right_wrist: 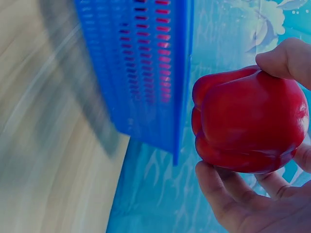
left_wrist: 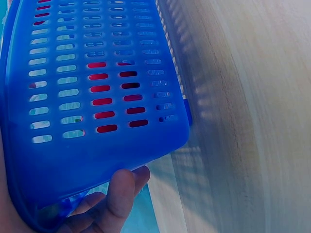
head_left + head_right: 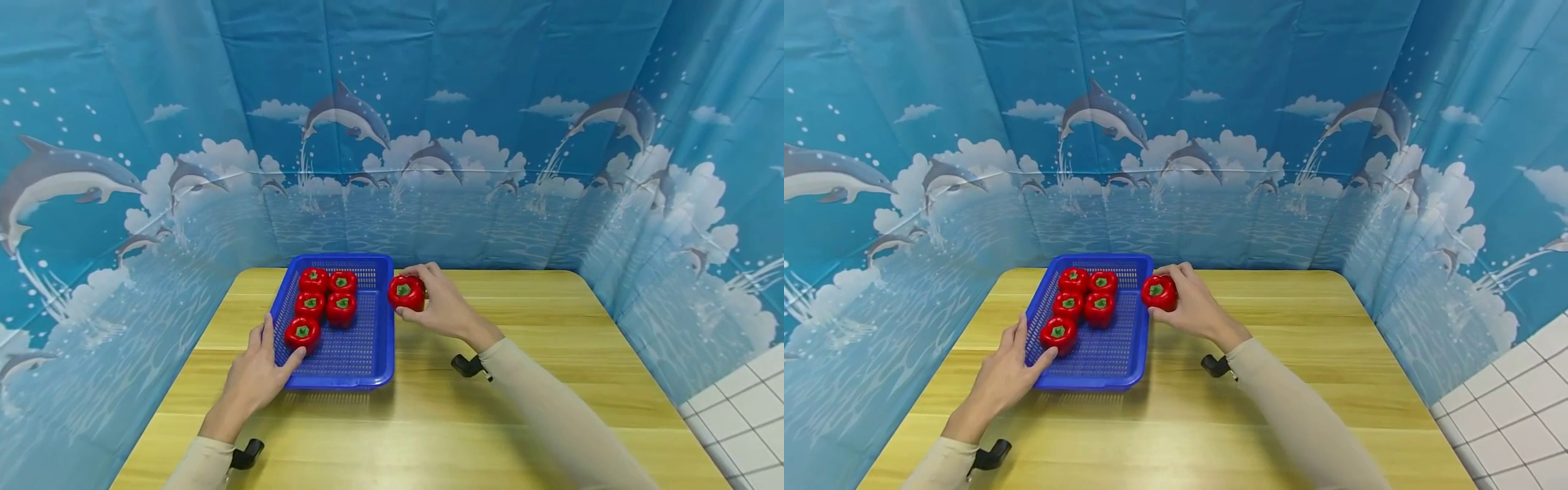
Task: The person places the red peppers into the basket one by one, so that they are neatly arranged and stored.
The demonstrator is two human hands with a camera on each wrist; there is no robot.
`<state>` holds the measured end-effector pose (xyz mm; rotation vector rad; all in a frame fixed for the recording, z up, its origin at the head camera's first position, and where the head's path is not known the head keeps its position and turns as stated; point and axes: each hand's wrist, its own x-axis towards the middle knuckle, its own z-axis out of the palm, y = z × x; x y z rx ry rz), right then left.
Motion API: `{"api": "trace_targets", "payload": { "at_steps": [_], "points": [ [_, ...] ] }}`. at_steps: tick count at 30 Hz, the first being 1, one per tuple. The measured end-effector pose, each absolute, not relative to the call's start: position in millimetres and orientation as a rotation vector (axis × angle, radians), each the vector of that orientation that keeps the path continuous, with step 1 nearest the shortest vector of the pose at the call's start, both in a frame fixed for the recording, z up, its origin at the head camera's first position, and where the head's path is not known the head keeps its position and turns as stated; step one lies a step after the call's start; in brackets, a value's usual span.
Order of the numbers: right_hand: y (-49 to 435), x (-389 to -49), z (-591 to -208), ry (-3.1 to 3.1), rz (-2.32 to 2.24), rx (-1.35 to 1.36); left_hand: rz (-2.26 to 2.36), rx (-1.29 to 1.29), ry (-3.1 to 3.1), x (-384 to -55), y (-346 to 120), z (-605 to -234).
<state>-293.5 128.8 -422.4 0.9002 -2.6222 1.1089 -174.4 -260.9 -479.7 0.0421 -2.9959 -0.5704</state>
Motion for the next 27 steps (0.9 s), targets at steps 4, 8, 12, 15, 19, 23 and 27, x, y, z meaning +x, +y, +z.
{"api": "trace_targets", "payload": {
  "at_steps": [4, 8, 12, 15, 19, 23, 27],
  "points": [
    [116.7, -292.8, -418.0, -2.630, 1.111, 0.929, -0.567, 0.043, -2.999, -174.3, -260.8, -479.5],
    [106.6, -291.7, -414.4, -2.650, 1.101, 0.949, -0.572, 0.042, -2.997, -174.5, -260.9, -479.1],
    [96.2, -291.3, -409.4, -2.665, 1.089, 0.974, -0.576, 0.043, -2.991, -174.8, -261.3, -478.8],
    [89.0, -292.0, -405.6, -2.685, 1.087, 0.992, -0.573, 0.046, -2.993, -175.1, -259.8, -477.5],
    [77.1, -295.2, -403.8, -2.735, 1.092, 1.009, -0.568, 0.050, -3.001, -175.1, -258.6, -475.7],
    [63.2, -298.4, -403.5, -2.786, 1.056, 1.041, -0.561, 0.045, -3.004, -174.0, -258.1, -475.5],
    [49.1, -300.1, -402.5, -2.832, 1.007, 1.079, -0.552, 0.048, -3.009, -172.8, -257.2, -476.1]
  ]
}}
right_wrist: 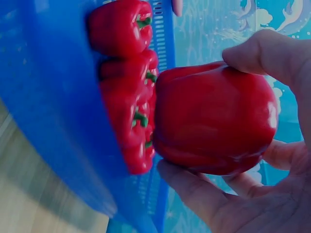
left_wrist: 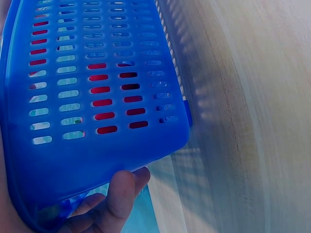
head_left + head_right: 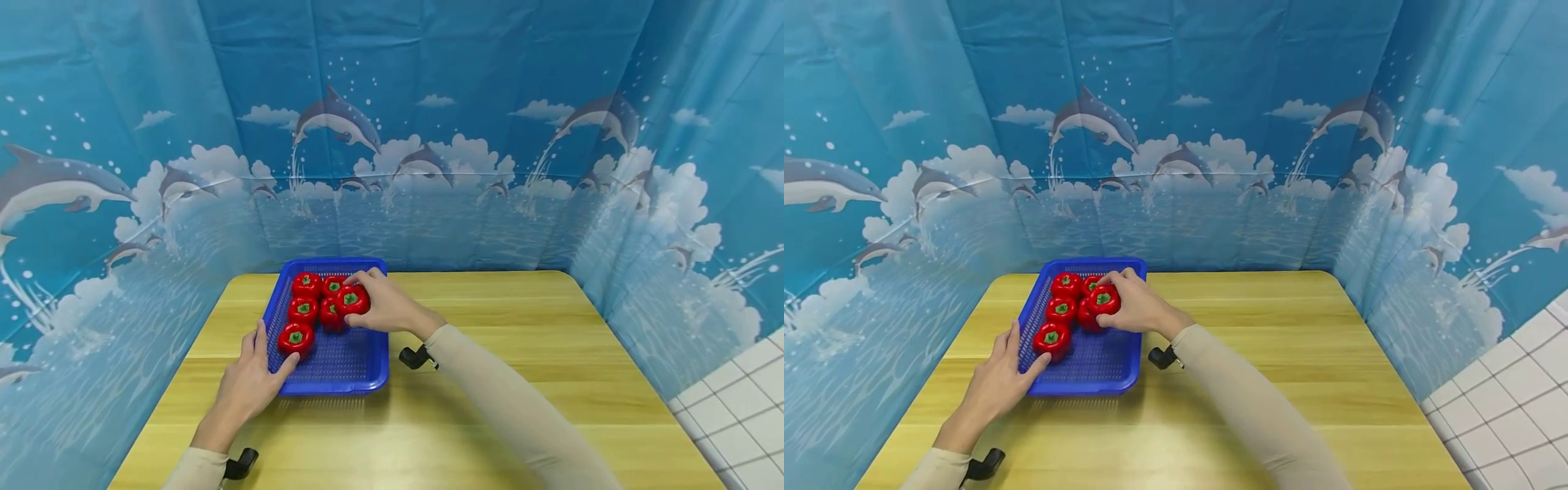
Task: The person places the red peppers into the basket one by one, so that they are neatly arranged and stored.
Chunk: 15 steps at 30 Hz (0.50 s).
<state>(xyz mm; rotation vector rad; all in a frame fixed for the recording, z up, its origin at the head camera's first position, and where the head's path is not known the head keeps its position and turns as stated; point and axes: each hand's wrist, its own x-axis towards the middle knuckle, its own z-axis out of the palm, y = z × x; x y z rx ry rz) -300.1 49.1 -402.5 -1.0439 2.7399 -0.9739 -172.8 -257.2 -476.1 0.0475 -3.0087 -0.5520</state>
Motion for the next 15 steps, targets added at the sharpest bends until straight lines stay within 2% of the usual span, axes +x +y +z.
{"api": "trace_targets", "payload": {
  "at_steps": [15],
  "points": [
    [5.0, -298.8, -411.9, 2.680, -0.708, -1.055, -0.553, 0.044, -3.014, -169.6, -257.0, -475.9]
  ]
}}
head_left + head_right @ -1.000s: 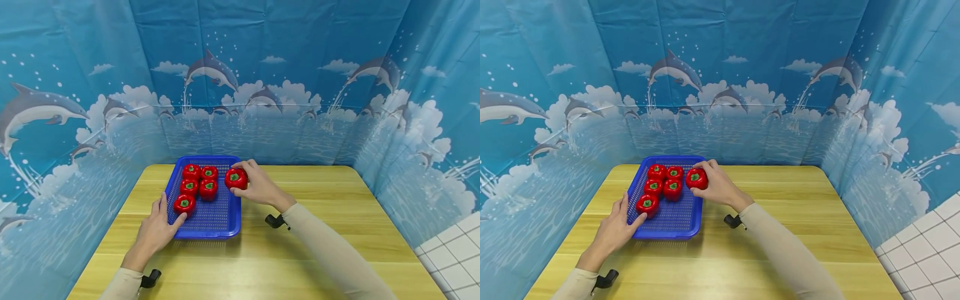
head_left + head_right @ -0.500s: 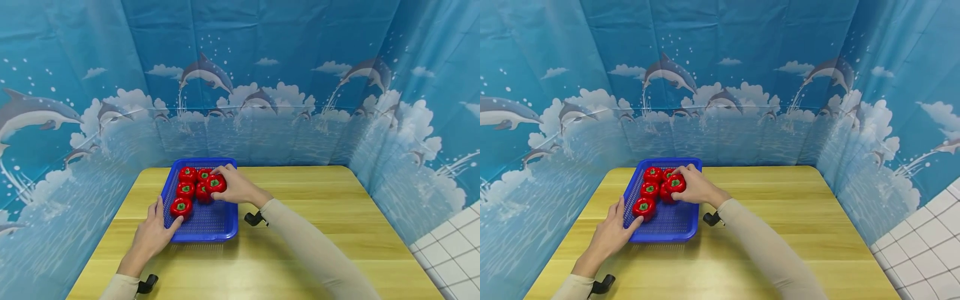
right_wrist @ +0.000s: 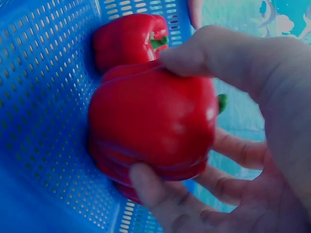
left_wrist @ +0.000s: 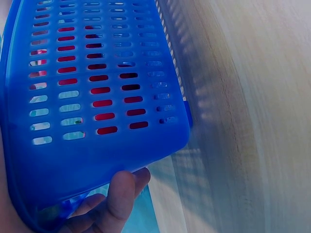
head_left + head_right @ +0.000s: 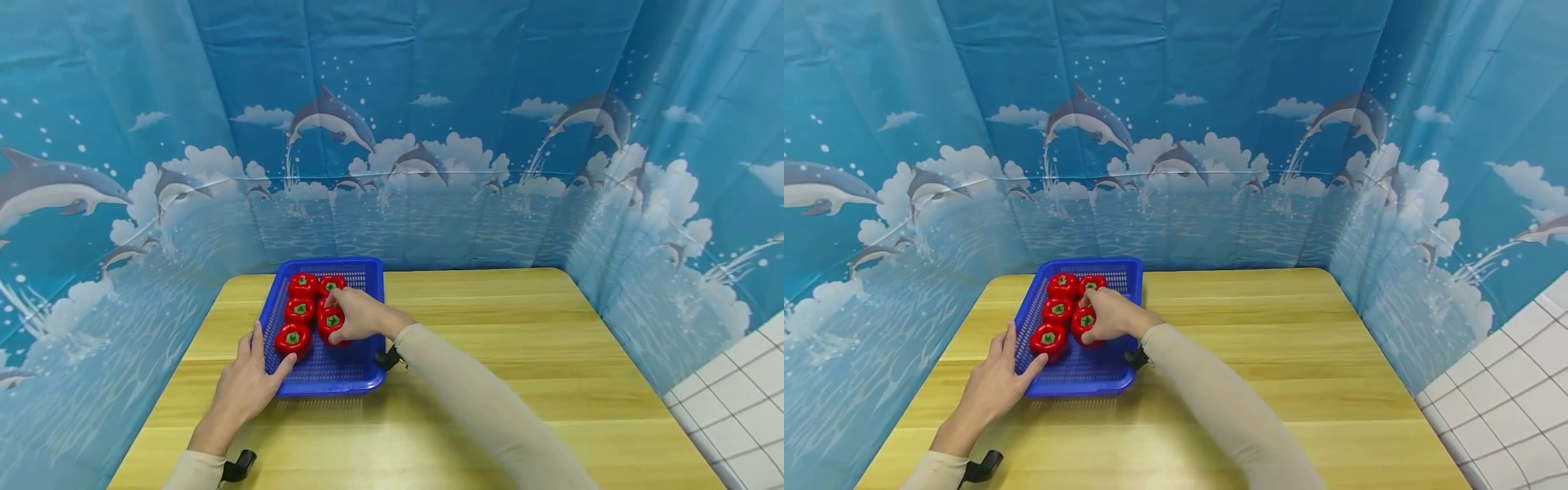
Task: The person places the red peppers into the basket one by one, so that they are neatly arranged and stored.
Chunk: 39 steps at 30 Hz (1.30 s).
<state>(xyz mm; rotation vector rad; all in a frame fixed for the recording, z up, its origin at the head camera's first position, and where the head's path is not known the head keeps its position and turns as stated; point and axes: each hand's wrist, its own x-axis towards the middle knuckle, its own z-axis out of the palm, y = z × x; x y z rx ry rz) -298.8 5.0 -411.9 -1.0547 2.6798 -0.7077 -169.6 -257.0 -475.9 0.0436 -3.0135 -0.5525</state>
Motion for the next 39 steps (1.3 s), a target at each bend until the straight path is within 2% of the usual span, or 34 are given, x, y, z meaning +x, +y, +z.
{"api": "trace_targets", "payload": {
  "at_steps": [19, 39],
  "points": [
    [-25.0, -290.7, -424.0, 2.745, -0.520, -0.864, -0.545, 0.041, -3.011, -166.8, -255.9, -475.0],
    [-7.1, -285.0, -416.4, 2.723, -0.610, -0.927, -0.566, 0.035, -3.015, -167.4, -256.2, -474.4]
  ]
}}
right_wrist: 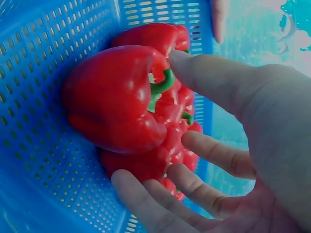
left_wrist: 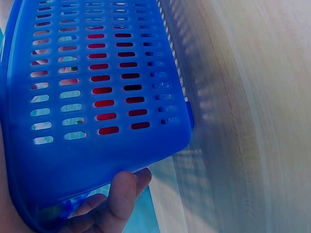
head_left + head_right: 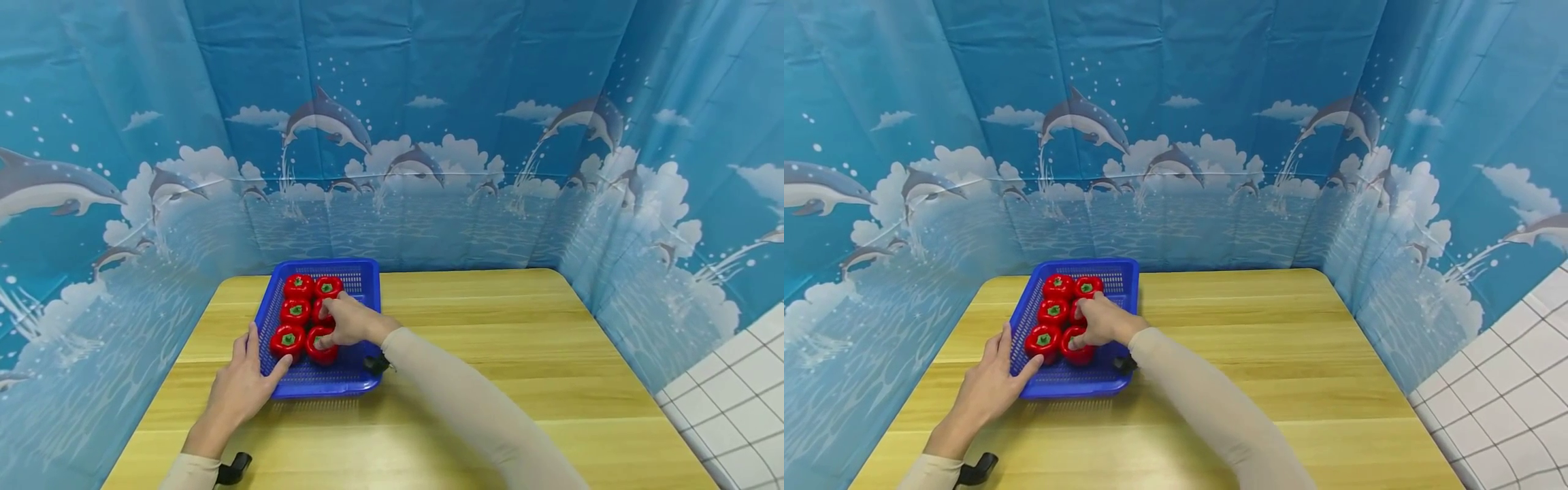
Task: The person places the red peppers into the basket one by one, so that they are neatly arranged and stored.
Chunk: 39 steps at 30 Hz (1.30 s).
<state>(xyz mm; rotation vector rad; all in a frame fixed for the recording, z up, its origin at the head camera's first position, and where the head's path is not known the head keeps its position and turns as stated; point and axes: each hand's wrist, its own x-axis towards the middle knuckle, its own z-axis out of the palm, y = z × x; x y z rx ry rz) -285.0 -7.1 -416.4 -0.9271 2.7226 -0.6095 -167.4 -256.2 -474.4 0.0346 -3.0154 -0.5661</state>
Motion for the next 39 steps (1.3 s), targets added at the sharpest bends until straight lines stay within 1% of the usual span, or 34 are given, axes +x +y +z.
{"api": "trace_targets", "payload": {
  "at_steps": [10, 17, 23, 29, 39],
  "points": [
    [11.3, -278.5, -406.7, 2.682, -0.712, -1.028, -0.566, 0.039, -3.016, -168.5, -257.2, -474.4],
    [34.6, -264.7, -404.7, 2.659, -0.785, -1.064, -0.574, 0.036, -3.021, -169.2, -256.5, -473.7],
    [70.0, -251.9, -411.4, 2.630, -0.953, -1.053, -0.573, 0.053, -3.031, -168.5, -256.5, -473.7],
    [113.9, -249.0, -416.9, 2.657, -1.096, -0.989, -0.557, 0.074, -3.054, -172.3, -257.3, -469.1],
    [192.7, -241.9, -433.5, 2.872, -1.082, -0.904, -0.569, 0.089, -3.069, -171.1, -256.7, -464.4]
  ]
}}
